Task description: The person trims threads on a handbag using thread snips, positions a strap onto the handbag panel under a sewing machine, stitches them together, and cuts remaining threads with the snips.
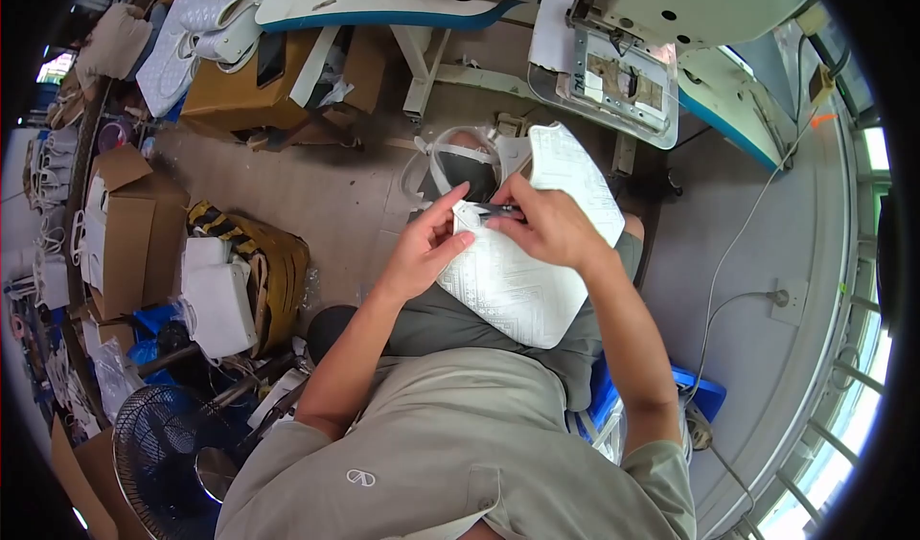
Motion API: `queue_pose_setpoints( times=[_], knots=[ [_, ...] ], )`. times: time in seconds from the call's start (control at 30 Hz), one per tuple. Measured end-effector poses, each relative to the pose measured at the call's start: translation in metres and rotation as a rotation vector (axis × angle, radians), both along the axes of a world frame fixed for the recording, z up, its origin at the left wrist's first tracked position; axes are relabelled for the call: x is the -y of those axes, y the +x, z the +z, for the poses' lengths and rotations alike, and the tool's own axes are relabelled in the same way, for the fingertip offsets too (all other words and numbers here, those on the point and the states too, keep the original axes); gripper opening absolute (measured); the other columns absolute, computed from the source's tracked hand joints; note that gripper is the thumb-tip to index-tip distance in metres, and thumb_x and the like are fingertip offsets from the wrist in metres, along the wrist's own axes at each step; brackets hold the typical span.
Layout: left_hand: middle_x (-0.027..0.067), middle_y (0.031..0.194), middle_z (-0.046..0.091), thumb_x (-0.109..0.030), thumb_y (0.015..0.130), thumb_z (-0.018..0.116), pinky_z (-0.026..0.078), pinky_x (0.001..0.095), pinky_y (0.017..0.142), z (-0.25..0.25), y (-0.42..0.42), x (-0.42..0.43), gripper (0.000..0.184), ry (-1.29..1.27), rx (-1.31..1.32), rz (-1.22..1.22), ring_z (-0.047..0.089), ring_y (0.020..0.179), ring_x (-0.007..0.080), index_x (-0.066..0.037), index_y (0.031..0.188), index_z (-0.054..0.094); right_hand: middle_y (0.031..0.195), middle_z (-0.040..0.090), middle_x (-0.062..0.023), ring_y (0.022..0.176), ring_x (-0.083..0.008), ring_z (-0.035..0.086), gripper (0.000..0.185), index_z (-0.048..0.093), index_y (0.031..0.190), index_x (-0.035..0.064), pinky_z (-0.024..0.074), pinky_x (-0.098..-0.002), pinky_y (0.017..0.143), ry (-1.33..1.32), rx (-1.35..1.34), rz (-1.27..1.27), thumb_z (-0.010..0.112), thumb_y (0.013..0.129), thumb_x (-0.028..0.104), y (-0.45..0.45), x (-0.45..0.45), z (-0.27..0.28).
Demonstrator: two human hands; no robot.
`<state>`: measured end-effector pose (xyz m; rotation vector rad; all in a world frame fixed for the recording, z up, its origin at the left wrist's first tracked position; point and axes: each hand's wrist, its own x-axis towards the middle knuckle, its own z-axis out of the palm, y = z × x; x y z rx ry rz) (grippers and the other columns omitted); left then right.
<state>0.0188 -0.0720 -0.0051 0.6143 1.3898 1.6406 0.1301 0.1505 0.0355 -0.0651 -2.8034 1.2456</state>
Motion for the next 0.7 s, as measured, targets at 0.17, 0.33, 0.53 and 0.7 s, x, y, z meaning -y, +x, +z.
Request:
queue_pose_setpoints(
  times=[0.17,0.33,0.53,0.7],
  knots=[
    [0.0032,0.119,0.067,-0.001,0.102,0.065,0.047,0.0223,0.089,-0.017,-0.013,0.018,0.065,-0.077,0.030,0.066,0.059,0.102,0.0063,-0.003,0.161,0.038,0.090,0.074,-0.0174,0.078,-0.0360,0.074,0.030,0.059,0.111,0.0045,0.0555,-0.0411,0.069,-0.220,0.145,-0.125,0.075,0.096,0.024,0.015,0.019,-0.027],
    [0.0045,0.116,0.069,-0.002,0.102,0.064,0.047,0.0224,0.088,-0.020,-0.012,0.013,0.063,-0.045,0.080,0.071,0.060,0.100,0.0066,-0.002,0.160,0.039,0.091,0.075,-0.0187,0.082,-0.0374,0.074,0.029,0.059,0.110,0.0041,0.0560,-0.0422,0.070,-0.212,0.120,-0.148,0.075,0.097,0.024,0.016,0.029,-0.039],
    [0.0043,0.115,0.069,-0.002,0.102,0.065,0.047,0.0222,0.087,-0.016,-0.014,0.011,0.063,-0.040,0.083,0.064,0.060,0.099,0.0059,-0.003,0.160,0.040,0.091,0.075,-0.0182,0.083,-0.0381,0.074,0.028,0.059,0.110,0.0038,0.0565,-0.0423,0.071,-0.197,0.097,-0.133,0.075,0.097,0.023,0.011,0.028,-0.041],
    [0.0036,0.114,0.069,-0.002,0.101,0.065,0.047,0.0220,0.086,-0.018,-0.012,0.013,0.064,-0.045,0.091,0.075,0.059,0.098,0.0054,-0.003,0.160,0.040,0.089,0.074,-0.0183,0.081,-0.0377,0.074,0.027,0.060,0.109,0.0039,0.0564,-0.0420,0.070,-0.181,0.086,-0.117,0.074,0.097,0.023,0.010,0.027,-0.040]
  ],
)
